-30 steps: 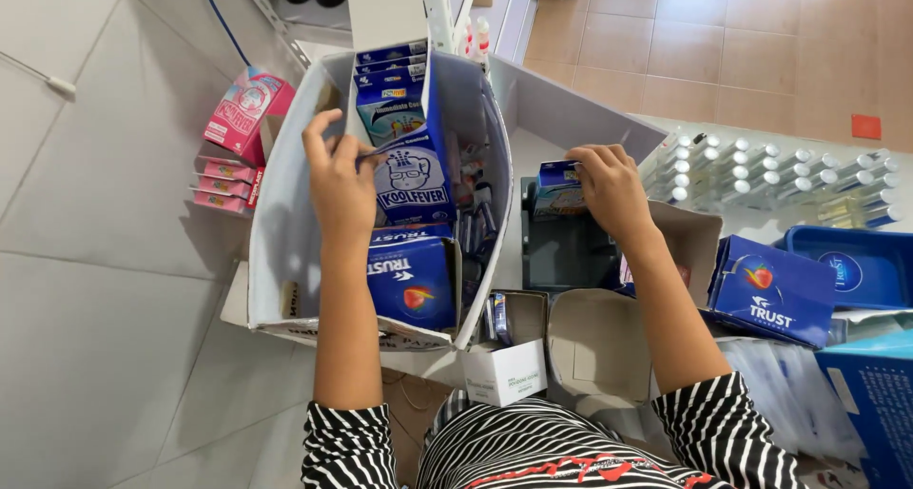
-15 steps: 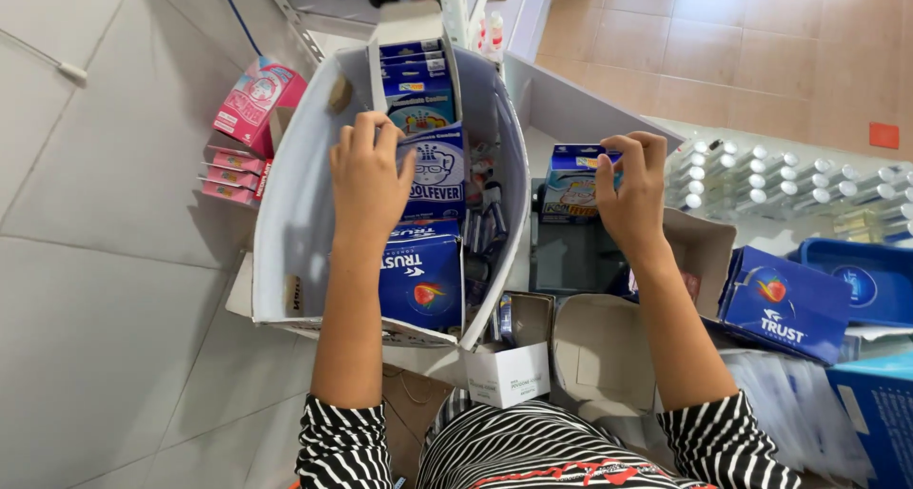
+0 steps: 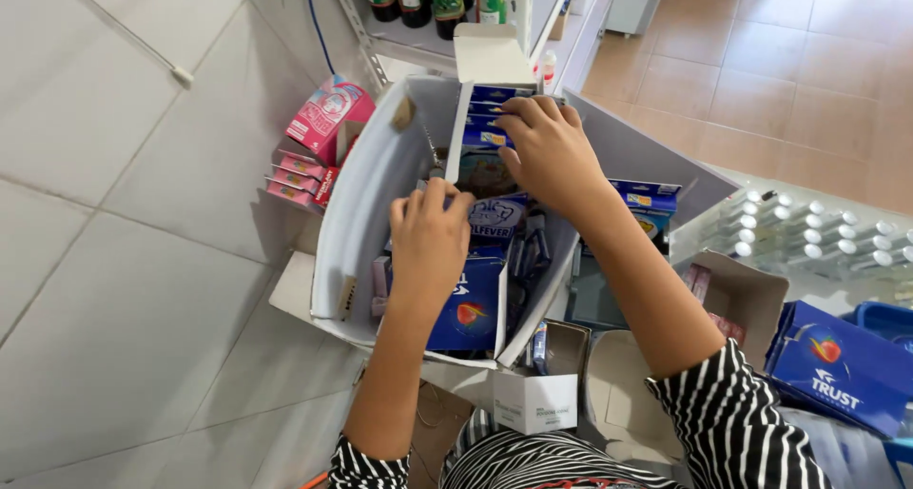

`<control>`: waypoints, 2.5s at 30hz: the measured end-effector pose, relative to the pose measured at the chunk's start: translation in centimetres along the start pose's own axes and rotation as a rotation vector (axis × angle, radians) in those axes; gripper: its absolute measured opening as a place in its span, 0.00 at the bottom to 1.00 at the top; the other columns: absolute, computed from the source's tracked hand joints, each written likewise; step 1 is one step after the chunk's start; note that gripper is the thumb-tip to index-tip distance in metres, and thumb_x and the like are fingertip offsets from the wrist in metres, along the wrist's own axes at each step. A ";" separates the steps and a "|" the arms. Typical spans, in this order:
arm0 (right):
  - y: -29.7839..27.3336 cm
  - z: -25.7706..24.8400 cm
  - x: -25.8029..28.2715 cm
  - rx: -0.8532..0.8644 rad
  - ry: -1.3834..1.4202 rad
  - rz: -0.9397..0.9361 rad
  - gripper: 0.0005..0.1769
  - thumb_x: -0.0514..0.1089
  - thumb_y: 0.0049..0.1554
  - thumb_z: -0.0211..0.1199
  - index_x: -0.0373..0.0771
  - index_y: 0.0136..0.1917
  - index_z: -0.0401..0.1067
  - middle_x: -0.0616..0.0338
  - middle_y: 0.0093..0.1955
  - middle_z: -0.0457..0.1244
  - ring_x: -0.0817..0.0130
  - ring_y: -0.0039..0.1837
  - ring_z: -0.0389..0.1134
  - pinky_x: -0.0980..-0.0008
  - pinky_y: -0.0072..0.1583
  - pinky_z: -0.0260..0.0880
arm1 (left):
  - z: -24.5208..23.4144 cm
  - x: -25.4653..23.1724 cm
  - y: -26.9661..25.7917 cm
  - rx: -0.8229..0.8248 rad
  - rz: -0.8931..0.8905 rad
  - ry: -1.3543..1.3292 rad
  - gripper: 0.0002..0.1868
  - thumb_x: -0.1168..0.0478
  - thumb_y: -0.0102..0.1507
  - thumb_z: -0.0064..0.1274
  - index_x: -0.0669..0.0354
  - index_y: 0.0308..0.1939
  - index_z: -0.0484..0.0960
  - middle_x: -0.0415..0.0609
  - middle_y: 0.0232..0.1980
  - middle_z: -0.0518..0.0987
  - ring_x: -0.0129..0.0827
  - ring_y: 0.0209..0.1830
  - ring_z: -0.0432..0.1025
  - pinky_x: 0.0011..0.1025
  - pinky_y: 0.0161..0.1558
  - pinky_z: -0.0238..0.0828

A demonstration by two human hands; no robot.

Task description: The person organizes small boxes of dental floss and other items from a large white bin into smaller cardboard boxes. They pick up boxes, open them, and place them into designated containers on the floor.

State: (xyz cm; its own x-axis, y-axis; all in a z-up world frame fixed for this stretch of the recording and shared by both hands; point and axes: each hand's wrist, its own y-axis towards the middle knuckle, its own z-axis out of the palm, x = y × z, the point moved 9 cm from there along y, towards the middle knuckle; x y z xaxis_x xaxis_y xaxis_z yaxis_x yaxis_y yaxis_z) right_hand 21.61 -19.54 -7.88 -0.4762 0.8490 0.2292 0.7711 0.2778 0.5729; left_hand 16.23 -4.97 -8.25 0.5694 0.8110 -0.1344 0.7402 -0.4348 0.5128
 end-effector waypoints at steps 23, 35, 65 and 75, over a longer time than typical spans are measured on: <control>0.2 -6.5 2.7 -0.091 -0.137 0.080 0.22 0.57 0.52 0.73 0.40 0.52 0.77 0.57 0.49 0.70 0.55 0.50 0.71 0.56 0.61 0.67 | 1.2 0.5 -0.5 -0.007 -0.082 -0.142 0.14 0.63 0.62 0.60 0.53 0.52 0.82 0.45 0.54 0.73 0.39 0.52 0.72 0.44 0.57 0.62; -18.3 -24.0 -0.6 -0.236 0.196 0.494 0.25 0.41 0.59 0.76 0.29 0.62 0.68 0.53 0.53 0.66 0.75 0.50 0.68 0.78 0.54 0.71 | 1.2 1.6 -0.1 -0.022 -0.103 -0.183 0.17 0.63 0.61 0.61 0.51 0.55 0.81 0.46 0.57 0.72 0.43 0.51 0.74 0.43 0.55 0.66; -19.7 -2.1 -11.1 0.120 -0.170 0.507 0.40 0.46 0.43 0.77 0.46 0.69 0.69 0.53 0.69 0.56 0.46 0.68 0.53 0.49 0.70 0.59 | 2.6 1.5 0.2 -0.030 -0.119 -0.286 0.10 0.66 0.65 0.58 0.59 0.50 0.80 0.52 0.57 0.69 0.46 0.48 0.77 0.40 0.48 0.75; -7.1 -8.1 -1.2 -0.230 0.124 0.263 0.22 0.45 0.62 0.71 0.41 0.66 0.70 0.53 0.68 0.60 0.49 0.69 0.57 0.53 0.70 0.62 | 1.2 1.0 0.1 -0.129 -0.060 -0.327 0.05 0.68 0.62 0.60 0.59 0.42 0.83 0.51 0.47 0.71 0.46 0.43 0.74 0.41 0.44 0.72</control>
State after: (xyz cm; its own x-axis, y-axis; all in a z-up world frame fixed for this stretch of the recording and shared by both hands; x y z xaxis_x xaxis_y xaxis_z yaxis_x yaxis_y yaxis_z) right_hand 13.25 -26.18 -5.85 -0.3327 0.8128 0.4781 0.7656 -0.0632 0.6402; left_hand 17.32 -4.63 -9.35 0.6259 0.6565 -0.4211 0.7366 -0.3201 0.5957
